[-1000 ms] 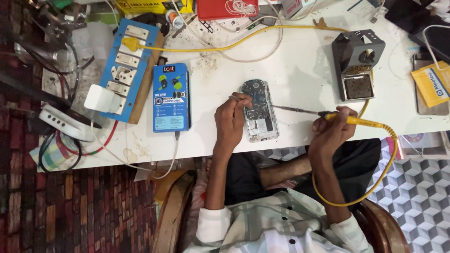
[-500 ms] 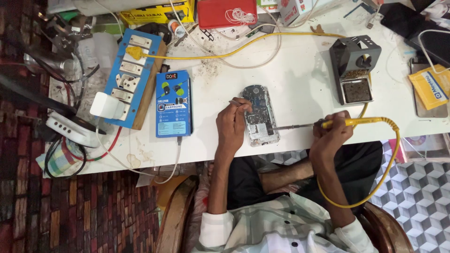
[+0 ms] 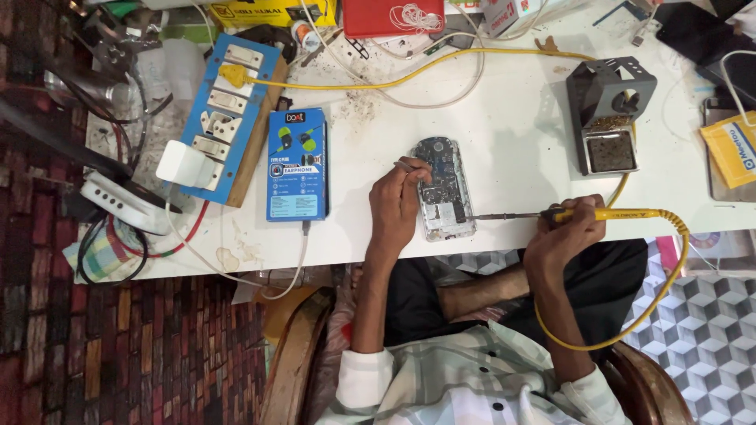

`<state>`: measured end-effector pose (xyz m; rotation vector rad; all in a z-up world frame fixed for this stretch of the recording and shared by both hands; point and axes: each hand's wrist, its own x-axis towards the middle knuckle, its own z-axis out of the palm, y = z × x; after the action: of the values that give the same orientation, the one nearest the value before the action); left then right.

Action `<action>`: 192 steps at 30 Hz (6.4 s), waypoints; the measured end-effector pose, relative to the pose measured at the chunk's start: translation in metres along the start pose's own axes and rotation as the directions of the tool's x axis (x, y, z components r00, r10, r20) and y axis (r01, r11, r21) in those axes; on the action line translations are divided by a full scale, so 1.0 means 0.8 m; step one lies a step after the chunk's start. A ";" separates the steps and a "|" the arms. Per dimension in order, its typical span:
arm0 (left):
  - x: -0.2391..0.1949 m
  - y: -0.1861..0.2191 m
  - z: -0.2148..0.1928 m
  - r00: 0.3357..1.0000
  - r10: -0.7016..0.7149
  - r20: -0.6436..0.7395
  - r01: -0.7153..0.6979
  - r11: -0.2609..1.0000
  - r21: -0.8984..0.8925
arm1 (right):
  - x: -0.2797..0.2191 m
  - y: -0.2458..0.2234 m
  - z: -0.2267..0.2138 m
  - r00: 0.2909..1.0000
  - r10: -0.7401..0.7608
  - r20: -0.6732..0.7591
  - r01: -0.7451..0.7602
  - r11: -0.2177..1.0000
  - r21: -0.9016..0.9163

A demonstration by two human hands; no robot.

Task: The person uses a soldering iron and tweezers to work on a disassembled mobile phone circuit board. They repeatedly apply heat to specific points on the board while manipulating components with tweezers.

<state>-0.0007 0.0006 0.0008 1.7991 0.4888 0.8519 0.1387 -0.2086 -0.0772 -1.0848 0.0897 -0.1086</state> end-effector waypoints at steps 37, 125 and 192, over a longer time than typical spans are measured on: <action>0.000 0.002 0.001 1.000 0.010 0.006 -0.011 1.000 0.019 | -0.021 -0.030 0.026 0.998 -0.011 0.068 0.023 0.981 -0.191; -0.001 0.011 0.000 1.000 0.010 -0.026 -0.009 0.999 0.050 | -0.028 -0.019 0.027 0.946 -0.203 0.253 0.241 0.962 -0.131; 0.000 0.006 0.002 0.998 0.066 -0.016 -0.065 0.996 0.063 | -0.037 -0.024 0.031 0.939 -0.226 0.260 0.262 0.958 -0.112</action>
<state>-0.0002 -0.0021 0.0050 1.8751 0.4748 0.9071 0.1116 -0.1917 -0.0482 -1.2445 -0.2659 -0.1935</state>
